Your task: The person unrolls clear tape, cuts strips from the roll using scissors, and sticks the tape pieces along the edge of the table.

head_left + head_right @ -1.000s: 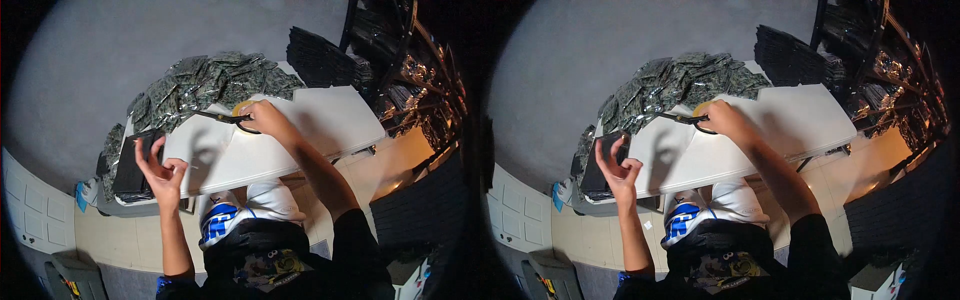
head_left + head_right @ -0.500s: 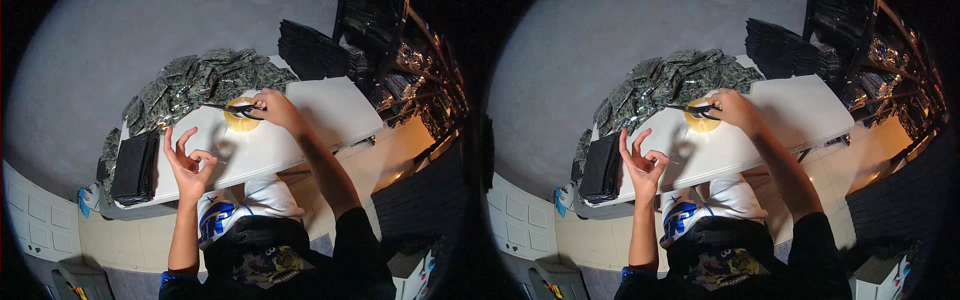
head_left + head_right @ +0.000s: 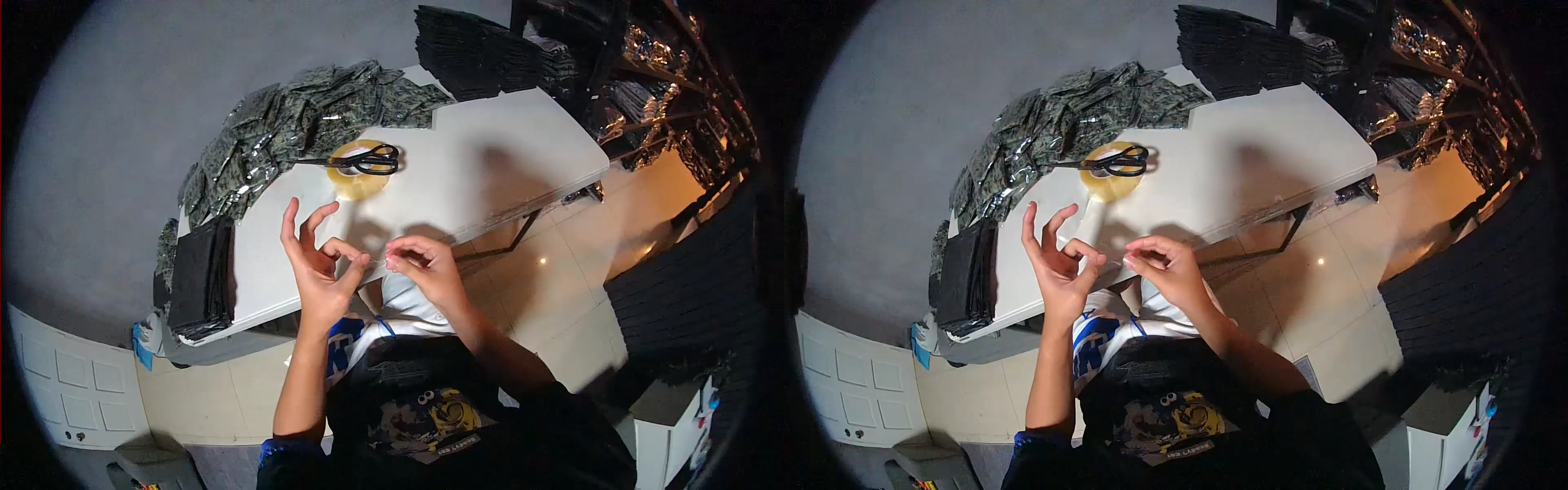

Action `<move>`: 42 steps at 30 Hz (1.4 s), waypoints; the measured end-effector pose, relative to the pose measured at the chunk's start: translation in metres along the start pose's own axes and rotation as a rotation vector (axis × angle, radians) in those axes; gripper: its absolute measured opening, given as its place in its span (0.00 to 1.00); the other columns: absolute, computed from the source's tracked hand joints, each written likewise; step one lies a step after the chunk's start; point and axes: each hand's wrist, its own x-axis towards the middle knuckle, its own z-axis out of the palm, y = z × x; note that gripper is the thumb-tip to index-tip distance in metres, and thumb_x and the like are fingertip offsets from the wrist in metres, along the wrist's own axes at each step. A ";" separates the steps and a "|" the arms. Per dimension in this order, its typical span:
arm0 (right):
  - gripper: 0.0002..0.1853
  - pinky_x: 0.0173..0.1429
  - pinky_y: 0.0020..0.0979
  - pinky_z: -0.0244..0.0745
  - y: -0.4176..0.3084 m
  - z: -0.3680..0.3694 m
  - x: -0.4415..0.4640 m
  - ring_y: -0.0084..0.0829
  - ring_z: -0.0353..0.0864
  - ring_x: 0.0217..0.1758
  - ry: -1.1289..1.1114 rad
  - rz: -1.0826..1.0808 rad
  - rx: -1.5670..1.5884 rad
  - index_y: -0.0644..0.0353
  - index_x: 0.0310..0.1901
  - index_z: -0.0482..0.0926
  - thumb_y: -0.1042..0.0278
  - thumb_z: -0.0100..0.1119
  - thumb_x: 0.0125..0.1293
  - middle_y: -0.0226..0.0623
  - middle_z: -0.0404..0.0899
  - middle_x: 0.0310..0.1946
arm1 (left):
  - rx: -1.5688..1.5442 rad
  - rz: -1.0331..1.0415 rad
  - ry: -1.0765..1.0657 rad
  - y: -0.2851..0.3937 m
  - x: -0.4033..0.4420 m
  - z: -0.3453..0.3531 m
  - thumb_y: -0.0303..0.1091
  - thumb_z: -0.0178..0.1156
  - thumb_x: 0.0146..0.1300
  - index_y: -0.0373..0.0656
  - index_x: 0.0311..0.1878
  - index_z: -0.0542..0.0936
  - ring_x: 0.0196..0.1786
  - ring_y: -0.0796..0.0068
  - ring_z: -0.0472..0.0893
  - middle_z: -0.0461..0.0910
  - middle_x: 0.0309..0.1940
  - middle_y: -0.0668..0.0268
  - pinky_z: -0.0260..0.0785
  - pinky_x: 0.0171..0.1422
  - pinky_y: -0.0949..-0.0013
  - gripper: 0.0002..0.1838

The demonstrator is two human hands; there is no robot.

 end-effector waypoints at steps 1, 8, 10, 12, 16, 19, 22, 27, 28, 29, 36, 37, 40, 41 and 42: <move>0.12 0.62 0.26 0.82 0.000 0.000 0.000 0.21 0.85 0.55 0.007 -0.005 0.030 0.70 0.54 0.85 0.79 0.71 0.71 0.37 0.87 0.49 | -0.004 -0.007 -0.008 -0.001 0.000 0.003 0.07 0.68 0.55 0.51 0.87 0.42 0.41 0.75 0.85 0.65 0.75 0.47 0.79 0.52 0.72 0.63; 0.08 0.54 0.25 0.84 0.012 -0.010 0.000 0.24 0.88 0.45 0.053 -0.019 0.032 0.70 0.49 0.85 0.76 0.70 0.73 0.37 0.89 0.43 | 0.100 0.001 -0.030 -0.011 -0.001 0.010 0.08 0.69 0.56 0.50 0.87 0.43 0.44 0.72 0.87 0.65 0.76 0.46 0.79 0.54 0.70 0.62; 0.07 0.52 0.25 0.84 0.018 -0.010 -0.004 0.23 0.89 0.43 0.088 -0.055 0.029 0.70 0.49 0.85 0.75 0.69 0.74 0.37 0.89 0.41 | 0.180 0.045 -0.042 -0.018 -0.004 0.008 0.10 0.69 0.57 0.51 0.87 0.44 0.46 0.68 0.88 0.64 0.76 0.45 0.80 0.56 0.67 0.61; 0.07 0.51 0.25 0.84 0.027 -0.010 -0.010 0.23 0.89 0.43 0.182 -0.061 0.023 0.69 0.48 0.85 0.75 0.68 0.75 0.37 0.89 0.41 | 0.419 0.191 0.003 -0.023 0.000 0.006 0.13 0.68 0.60 0.50 0.86 0.46 0.50 0.64 0.88 0.63 0.78 0.45 0.80 0.59 0.65 0.57; 0.07 0.47 0.25 0.83 0.038 -0.022 -0.021 0.22 0.88 0.42 0.277 -0.114 -0.056 0.68 0.48 0.85 0.73 0.67 0.76 0.37 0.89 0.39 | 0.373 0.150 0.186 -0.025 0.011 -0.012 0.19 0.65 0.68 0.49 0.86 0.47 0.56 0.58 0.88 0.62 0.79 0.45 0.79 0.65 0.60 0.50; 0.06 0.43 0.24 0.81 0.049 -0.032 -0.029 0.21 0.88 0.39 0.338 -0.075 -0.017 0.66 0.47 0.85 0.72 0.68 0.76 0.35 0.89 0.38 | 0.189 0.092 0.124 -0.035 0.010 -0.019 0.22 0.65 0.70 0.49 0.87 0.45 0.52 0.61 0.88 0.66 0.76 0.44 0.81 0.57 0.63 0.49; 0.07 0.38 0.23 0.78 0.058 -0.040 -0.029 0.19 0.86 0.36 0.383 -0.054 0.014 0.64 0.47 0.86 0.70 0.69 0.75 0.32 0.89 0.37 | 0.051 0.049 0.057 -0.062 0.007 -0.028 0.24 0.65 0.70 0.49 0.87 0.45 0.49 0.65 0.86 0.70 0.72 0.44 0.81 0.50 0.67 0.50; 0.09 0.34 0.21 0.73 0.069 -0.047 -0.030 0.16 0.83 0.34 0.439 -0.013 -0.028 0.63 0.47 0.86 0.66 0.71 0.75 0.28 0.88 0.36 | -0.064 -0.022 0.022 -0.073 0.007 -0.029 0.22 0.61 0.66 0.51 0.87 0.45 0.48 0.69 0.84 0.72 0.70 0.46 0.82 0.52 0.65 0.51; 0.09 0.33 0.21 0.73 0.071 -0.046 -0.030 0.16 0.83 0.34 0.437 -0.019 -0.030 0.63 0.47 0.87 0.66 0.71 0.75 0.28 0.88 0.36 | -0.046 -0.027 0.012 -0.073 0.007 -0.031 0.22 0.61 0.66 0.51 0.87 0.45 0.47 0.69 0.84 0.72 0.69 0.46 0.82 0.53 0.65 0.51; 0.09 0.33 0.20 0.73 0.074 -0.046 -0.030 0.16 0.83 0.34 0.436 -0.026 -0.032 0.62 0.47 0.87 0.65 0.71 0.75 0.28 0.88 0.36 | -0.050 -0.028 0.014 -0.073 0.007 -0.032 0.22 0.61 0.66 0.51 0.87 0.45 0.47 0.69 0.84 0.72 0.69 0.46 0.82 0.53 0.65 0.51; 0.09 0.32 0.21 0.71 0.077 -0.040 -0.031 0.15 0.82 0.33 0.483 0.012 0.016 0.60 0.47 0.88 0.63 0.71 0.75 0.27 0.88 0.35 | -0.038 -0.030 0.002 -0.073 0.007 -0.032 0.21 0.61 0.63 0.51 0.87 0.46 0.46 0.71 0.83 0.73 0.68 0.47 0.81 0.55 0.65 0.52; 0.10 0.32 0.21 0.71 0.077 -0.040 -0.030 0.15 0.82 0.33 0.489 0.010 0.020 0.60 0.47 0.88 0.63 0.71 0.75 0.27 0.88 0.35 | -0.034 -0.024 -0.001 -0.074 0.007 -0.033 0.21 0.60 0.63 0.51 0.87 0.46 0.46 0.71 0.83 0.73 0.68 0.47 0.81 0.55 0.65 0.52; 0.10 0.32 0.20 0.71 0.077 -0.037 -0.028 0.15 0.82 0.33 0.517 0.018 0.019 0.60 0.46 0.88 0.62 0.71 0.75 0.26 0.88 0.35 | -0.041 -0.049 0.012 -0.072 0.007 -0.032 0.20 0.59 0.61 0.50 0.87 0.46 0.45 0.71 0.83 0.73 0.68 0.47 0.81 0.56 0.65 0.53; 0.10 0.33 0.20 0.71 0.077 -0.036 -0.028 0.15 0.82 0.33 0.529 0.024 0.015 0.60 0.46 0.88 0.62 0.72 0.75 0.26 0.87 0.35 | -0.041 -0.050 0.015 -0.071 0.007 -0.032 0.20 0.59 0.61 0.50 0.87 0.46 0.45 0.71 0.83 0.73 0.68 0.47 0.81 0.56 0.65 0.53; 0.10 0.33 0.20 0.72 0.077 -0.035 -0.027 0.15 0.82 0.33 0.543 0.026 0.010 0.60 0.45 0.88 0.62 0.72 0.74 0.26 0.87 0.34 | -0.041 -0.052 0.018 -0.071 0.007 -0.031 0.20 0.59 0.60 0.50 0.87 0.46 0.45 0.71 0.83 0.73 0.67 0.47 0.81 0.56 0.66 0.53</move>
